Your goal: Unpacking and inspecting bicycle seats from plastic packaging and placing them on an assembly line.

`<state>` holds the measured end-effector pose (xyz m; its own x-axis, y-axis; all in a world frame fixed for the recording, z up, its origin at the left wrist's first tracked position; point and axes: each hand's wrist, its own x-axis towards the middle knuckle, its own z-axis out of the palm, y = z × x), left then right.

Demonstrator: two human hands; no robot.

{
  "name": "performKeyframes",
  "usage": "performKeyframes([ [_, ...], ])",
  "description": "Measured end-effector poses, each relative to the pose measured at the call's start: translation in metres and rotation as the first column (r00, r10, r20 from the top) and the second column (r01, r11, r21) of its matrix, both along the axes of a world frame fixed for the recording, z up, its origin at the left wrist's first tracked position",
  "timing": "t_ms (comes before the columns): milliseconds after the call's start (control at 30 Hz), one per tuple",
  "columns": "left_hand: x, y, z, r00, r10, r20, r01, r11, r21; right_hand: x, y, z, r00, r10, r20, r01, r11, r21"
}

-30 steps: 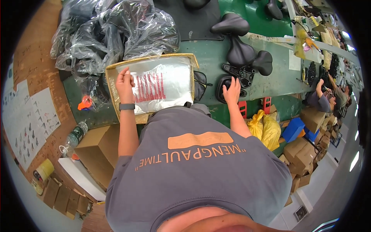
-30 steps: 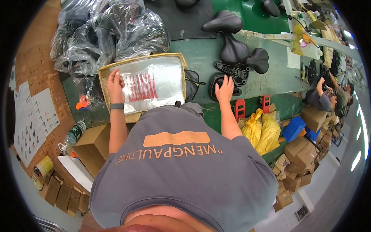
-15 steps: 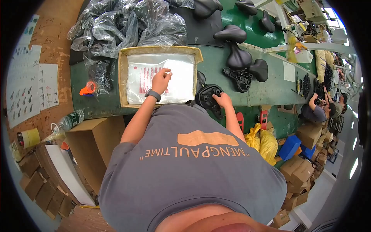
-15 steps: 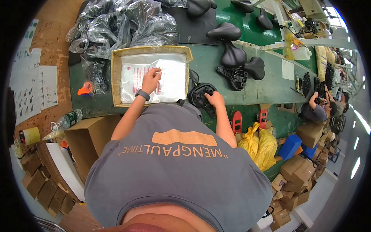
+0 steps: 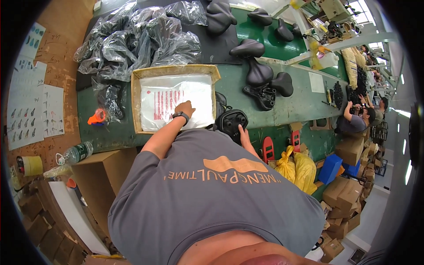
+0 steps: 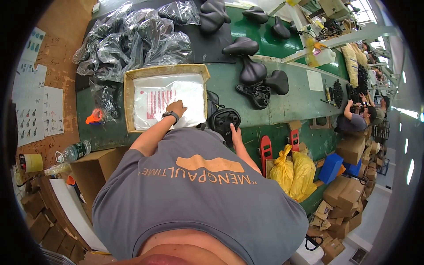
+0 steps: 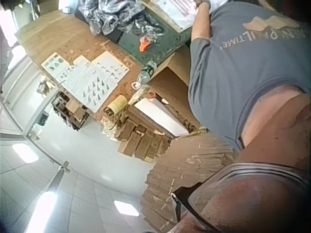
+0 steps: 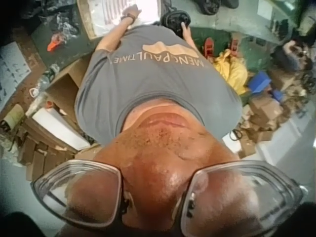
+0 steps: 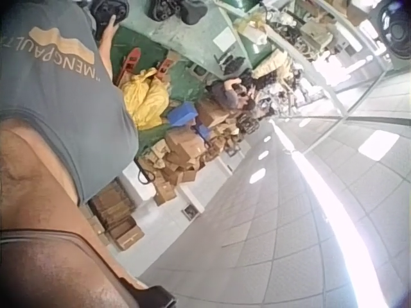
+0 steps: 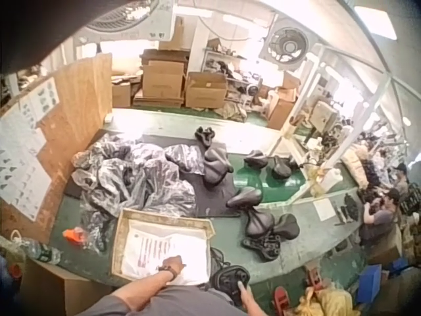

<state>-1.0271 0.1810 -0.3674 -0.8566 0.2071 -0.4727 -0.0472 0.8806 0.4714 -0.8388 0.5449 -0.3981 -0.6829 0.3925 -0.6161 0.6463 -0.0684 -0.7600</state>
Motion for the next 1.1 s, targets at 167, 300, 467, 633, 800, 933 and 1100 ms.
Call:
performKeyframes([
  [167,-0.005,0.016,0.006,0.955,-0.256,-0.151,0.264,0.964,0.034,0.004,0.002,-0.003,0.980,0.005,0.199,0.015,0.995,-0.101],
  [300,-0.019,0.032,0.018,0.966,-0.240,-0.095,0.239,0.971,-0.018,-0.001,-0.008,0.019,0.967,0.043,0.250,0.024,0.965,-0.260],
  [467,-0.019,0.023,0.001,0.981,-0.162,-0.103,0.161,0.987,-0.023,-0.012,-0.040,0.098,0.965,-0.069,0.252,0.164,0.912,-0.375],
  [633,-0.024,0.024,-0.002,0.991,-0.106,-0.081,0.109,0.993,0.036,-0.014,-0.055,0.096,0.967,-0.107,0.231,0.250,0.576,-0.778],
  [800,-0.022,0.028,0.015,0.980,-0.165,-0.108,0.169,0.985,0.027,-0.043,-0.066,0.089,0.959,-0.062,0.277,0.229,0.747,-0.624],
  [933,-0.030,0.025,0.006,0.984,-0.171,-0.044,0.172,0.985,0.003,-0.061,-0.065,0.076,0.955,-0.081,0.285,0.265,0.664,-0.700],
  [1100,-0.030,0.025,0.006,0.991,-0.130,-0.025,0.131,0.991,0.010,-0.061,-0.062,0.071,0.953,-0.076,0.293,0.269,0.658,-0.703],
])
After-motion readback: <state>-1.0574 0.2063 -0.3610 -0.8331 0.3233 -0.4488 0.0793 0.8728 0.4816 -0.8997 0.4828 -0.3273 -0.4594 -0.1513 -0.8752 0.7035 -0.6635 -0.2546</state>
